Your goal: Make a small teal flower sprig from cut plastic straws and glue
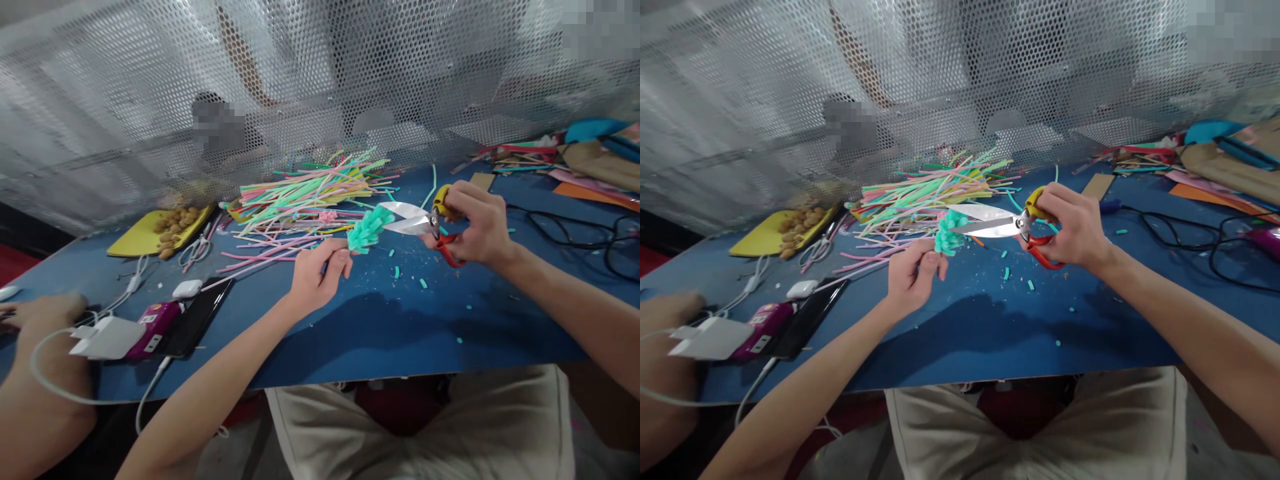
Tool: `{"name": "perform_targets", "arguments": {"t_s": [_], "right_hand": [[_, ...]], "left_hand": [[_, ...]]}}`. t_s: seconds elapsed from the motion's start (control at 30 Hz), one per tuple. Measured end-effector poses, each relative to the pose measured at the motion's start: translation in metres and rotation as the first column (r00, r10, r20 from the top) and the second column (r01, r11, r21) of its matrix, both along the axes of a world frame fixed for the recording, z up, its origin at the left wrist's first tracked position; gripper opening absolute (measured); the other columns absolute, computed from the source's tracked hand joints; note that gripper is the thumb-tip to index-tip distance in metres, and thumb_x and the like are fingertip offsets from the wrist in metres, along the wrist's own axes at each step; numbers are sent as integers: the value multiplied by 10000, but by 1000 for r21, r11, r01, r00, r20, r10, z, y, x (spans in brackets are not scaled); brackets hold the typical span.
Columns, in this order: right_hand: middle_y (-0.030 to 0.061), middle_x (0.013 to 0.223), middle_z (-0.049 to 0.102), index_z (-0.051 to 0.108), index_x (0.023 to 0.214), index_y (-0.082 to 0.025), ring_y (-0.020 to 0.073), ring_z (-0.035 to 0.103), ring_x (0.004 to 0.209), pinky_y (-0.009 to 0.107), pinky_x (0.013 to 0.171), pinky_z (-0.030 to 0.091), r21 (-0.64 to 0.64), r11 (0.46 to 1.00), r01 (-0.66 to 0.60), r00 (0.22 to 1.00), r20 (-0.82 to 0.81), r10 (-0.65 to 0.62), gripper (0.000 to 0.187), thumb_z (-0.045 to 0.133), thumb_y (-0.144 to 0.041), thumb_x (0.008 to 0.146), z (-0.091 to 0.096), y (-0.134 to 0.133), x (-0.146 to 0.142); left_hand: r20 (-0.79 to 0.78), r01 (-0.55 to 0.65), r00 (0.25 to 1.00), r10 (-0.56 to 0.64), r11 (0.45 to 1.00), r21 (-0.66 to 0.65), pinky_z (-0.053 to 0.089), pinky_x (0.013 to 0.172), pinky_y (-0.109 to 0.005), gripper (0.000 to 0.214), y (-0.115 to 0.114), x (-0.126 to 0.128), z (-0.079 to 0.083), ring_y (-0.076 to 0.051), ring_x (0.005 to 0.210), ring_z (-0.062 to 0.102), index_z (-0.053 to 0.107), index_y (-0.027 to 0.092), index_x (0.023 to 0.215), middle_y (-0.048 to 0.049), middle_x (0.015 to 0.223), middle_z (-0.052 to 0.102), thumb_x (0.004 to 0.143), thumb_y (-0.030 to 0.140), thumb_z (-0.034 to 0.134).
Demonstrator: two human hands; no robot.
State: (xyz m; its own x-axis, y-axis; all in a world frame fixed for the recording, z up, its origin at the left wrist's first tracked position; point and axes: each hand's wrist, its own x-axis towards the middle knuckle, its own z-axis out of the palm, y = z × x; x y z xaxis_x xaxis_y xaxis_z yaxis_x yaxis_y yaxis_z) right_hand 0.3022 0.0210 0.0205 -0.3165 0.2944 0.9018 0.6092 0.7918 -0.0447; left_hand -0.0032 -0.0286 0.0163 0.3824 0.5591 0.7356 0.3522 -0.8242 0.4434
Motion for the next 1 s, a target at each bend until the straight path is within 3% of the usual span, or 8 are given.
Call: {"name": "perform_targets", "arguments": {"t_s": [0.2, 0.4, 0.67, 1.0], "right_hand": [[0, 753, 486, 376, 771, -238, 132, 419, 645, 277, 547, 332, 31, 999, 42, 998, 46, -43, 383, 742, -299, 676, 6, -3, 4], [17, 747, 521, 400, 782, -237, 155, 464, 667, 295, 579, 349, 100, 991, 88, 994, 62, -95, 396, 765, -355, 679, 9, -2, 11], [11, 749, 504, 405, 787, -233, 137, 420, 648, 286, 560, 336, 74, 996, 43, 997, 63, -47, 369, 739, -370, 712, 2, -1, 11], [-1, 723, 491, 384, 761, -244, 135, 423, 620, 293, 528, 333, 34, 999, 39, 997, 61, -41, 413, 766, -388, 701, 1, -3, 5]], "left_hand": [[-2, -22, 1000, 22, 1000, -13, 491, 643, -222, 218, -1, -1, -1, -107, 541, 603, 627, 185, 989, 30, 571, 601, 1064, 287, 449], [-25, -24, 999, 25, 999, 45, 444, 569, -203, 238, -1, -1, -1, -82, 491, 540, 637, 184, 997, 35, 580, 612, 1070, 285, 433], [10, -60, 998, 59, 979, 194, 424, 558, -187, 182, -1, 1, -1, -61, 473, 519, 592, 180, 1007, 42, 597, 652, 1071, 231, 429], [-21, -55, 998, 61, 978, 203, 423, 575, -186, 194, -2, 0, -1, -66, 468, 500, 612, 188, 1006, 36, 606, 662, 1059, 232, 430]]}}
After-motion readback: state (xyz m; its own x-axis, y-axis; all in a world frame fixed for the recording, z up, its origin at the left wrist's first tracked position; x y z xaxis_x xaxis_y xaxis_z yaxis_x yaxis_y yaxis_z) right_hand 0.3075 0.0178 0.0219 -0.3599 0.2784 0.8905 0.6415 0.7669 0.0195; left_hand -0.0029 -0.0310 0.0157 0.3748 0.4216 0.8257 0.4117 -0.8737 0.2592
